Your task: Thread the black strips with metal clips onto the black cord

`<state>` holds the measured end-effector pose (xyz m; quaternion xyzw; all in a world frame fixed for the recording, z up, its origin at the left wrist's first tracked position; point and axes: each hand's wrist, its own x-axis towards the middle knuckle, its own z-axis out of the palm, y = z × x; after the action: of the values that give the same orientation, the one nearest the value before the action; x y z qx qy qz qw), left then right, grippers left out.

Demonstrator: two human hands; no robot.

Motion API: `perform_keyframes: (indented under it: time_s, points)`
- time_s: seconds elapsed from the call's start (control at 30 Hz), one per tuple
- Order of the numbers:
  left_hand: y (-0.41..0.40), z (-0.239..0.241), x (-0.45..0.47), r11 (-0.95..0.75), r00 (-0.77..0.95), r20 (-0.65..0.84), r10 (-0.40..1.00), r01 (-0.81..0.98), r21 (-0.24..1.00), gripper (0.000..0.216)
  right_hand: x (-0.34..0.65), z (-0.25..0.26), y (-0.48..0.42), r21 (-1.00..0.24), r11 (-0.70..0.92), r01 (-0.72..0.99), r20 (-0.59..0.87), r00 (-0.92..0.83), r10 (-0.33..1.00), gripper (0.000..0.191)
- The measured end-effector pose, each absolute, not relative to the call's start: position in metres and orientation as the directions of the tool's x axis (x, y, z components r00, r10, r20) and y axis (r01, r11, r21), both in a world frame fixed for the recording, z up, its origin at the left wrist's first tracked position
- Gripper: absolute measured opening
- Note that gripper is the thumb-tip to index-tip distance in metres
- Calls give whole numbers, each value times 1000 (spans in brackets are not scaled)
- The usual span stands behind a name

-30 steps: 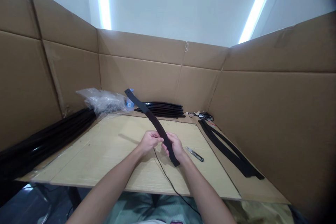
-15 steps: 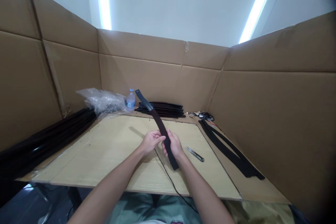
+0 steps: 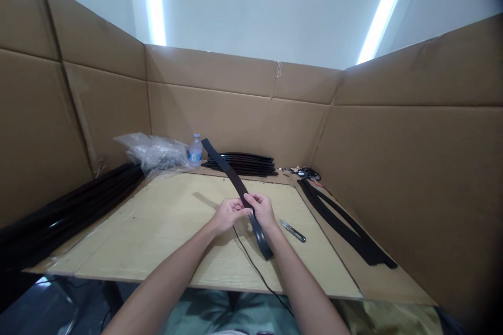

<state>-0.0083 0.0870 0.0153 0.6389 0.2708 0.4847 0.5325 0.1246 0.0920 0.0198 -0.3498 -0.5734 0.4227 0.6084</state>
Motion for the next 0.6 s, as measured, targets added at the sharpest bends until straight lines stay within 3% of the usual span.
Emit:
perform_keyframes:
  time_s: [0.3, 0.6]
  points:
    - [88, 11, -8, -326, 432, 346, 833, -121, 937, 32, 131, 15, 93, -897, 423, -126, 428, -13, 904, 25]
    - [89, 10, -8, -327, 422, 348, 838, -122, 937, 33, 127, 19, 92, -918, 329, -221, 351, -67, 934, 26]
